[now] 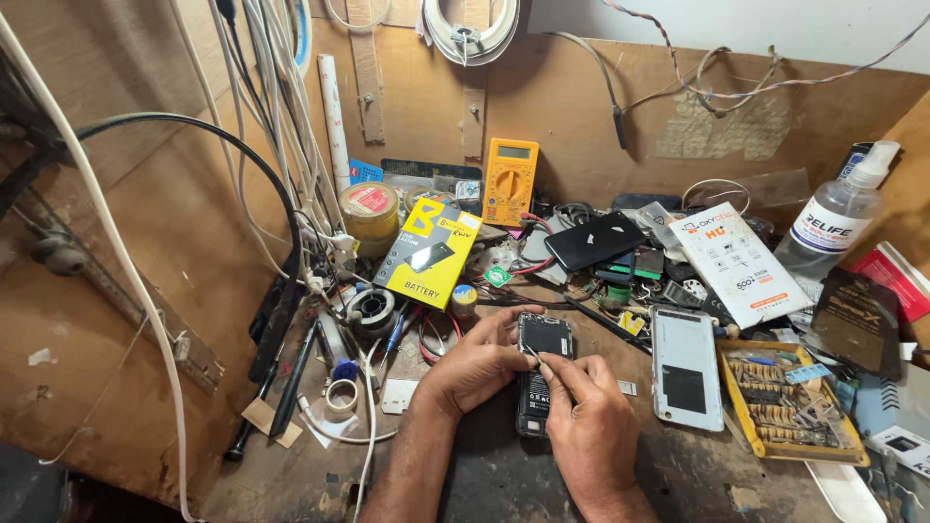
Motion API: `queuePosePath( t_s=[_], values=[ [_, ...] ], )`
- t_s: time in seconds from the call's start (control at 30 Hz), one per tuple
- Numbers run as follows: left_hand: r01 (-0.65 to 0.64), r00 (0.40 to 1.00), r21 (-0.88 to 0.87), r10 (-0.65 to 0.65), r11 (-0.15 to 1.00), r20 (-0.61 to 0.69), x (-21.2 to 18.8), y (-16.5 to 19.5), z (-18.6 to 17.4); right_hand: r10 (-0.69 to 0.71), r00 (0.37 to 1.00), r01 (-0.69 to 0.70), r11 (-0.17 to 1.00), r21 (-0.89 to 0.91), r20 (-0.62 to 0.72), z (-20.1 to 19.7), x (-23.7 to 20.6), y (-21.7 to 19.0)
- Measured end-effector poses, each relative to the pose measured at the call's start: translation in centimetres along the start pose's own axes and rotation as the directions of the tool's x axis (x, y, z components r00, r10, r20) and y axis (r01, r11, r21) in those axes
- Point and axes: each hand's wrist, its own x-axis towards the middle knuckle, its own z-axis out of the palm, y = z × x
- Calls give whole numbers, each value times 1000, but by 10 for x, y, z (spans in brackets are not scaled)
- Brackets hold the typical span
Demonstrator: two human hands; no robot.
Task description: The person uses a prying tool to remove the old battery from a disassembled smartphone, then places a new battery into the device and presses it into place. The work occurs on a cluttered repair bench with tools and spare parts visible.
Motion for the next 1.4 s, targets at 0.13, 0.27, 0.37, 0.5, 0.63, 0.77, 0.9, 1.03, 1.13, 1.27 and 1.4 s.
queuePosePath(
  t_s=[0.13, 0.27, 0.37, 0.5, 0.63, 0.77, 0.9, 1.03, 1.13, 1.27, 1.4],
  values=[
    [-10, 1000, -3, 10, 1000, 0, 0, 0, 0, -2, 1000, 2, 1000, 5, -8, 0, -1, 1],
    [-5, 1000, 0, 5, 1000, -9, 1, -1, 1, 11, 1000, -11, 1000, 7, -11, 1, 0, 2],
    [-9, 1000, 3, 9, 1000, -2, 1, -1, 0, 12, 1000, -11, 999, 41, -21, 2, 1, 3],
    [-4, 1000, 12, 4, 1000, 14, 0, -1, 0, 11, 999, -10, 999, 48, -31, 1, 1, 4],
    [-33, 999, 0, 33, 999, 37, 1, -1, 0, 17, 999, -13, 996, 85, -40, 1, 1, 4],
    [-5, 1000, 10, 5, 1000, -19, -1, -1, 0, 16, 999, -14, 997, 69, -33, 1, 0, 3],
    [-13, 1000, -1, 13, 1000, -1, -2, 1, 1, 24, 1000, -25, 995, 96, 7, -2, 3, 5],
    [8, 1000, 12, -8, 1000, -10, 0, 2, 2, 16, 999, -18, 997, 69, 38, -6, 6, 7],
    [10, 1000, 4, -10, 1000, -11, -2, 2, 1, 8, 996, -10, 1000, 28, 86, -8, 8, 8],
    [12, 1000, 5, -12, 1000, 0, -1, 3, 1, 59, 992, -66, 996, 55, 108, -8, 8, 10],
    [19, 1000, -9, -19, 1000, 3, -2, 3, 0, 79, 993, -88, 989, 115, 85, -6, 8, 12]
  ],
)
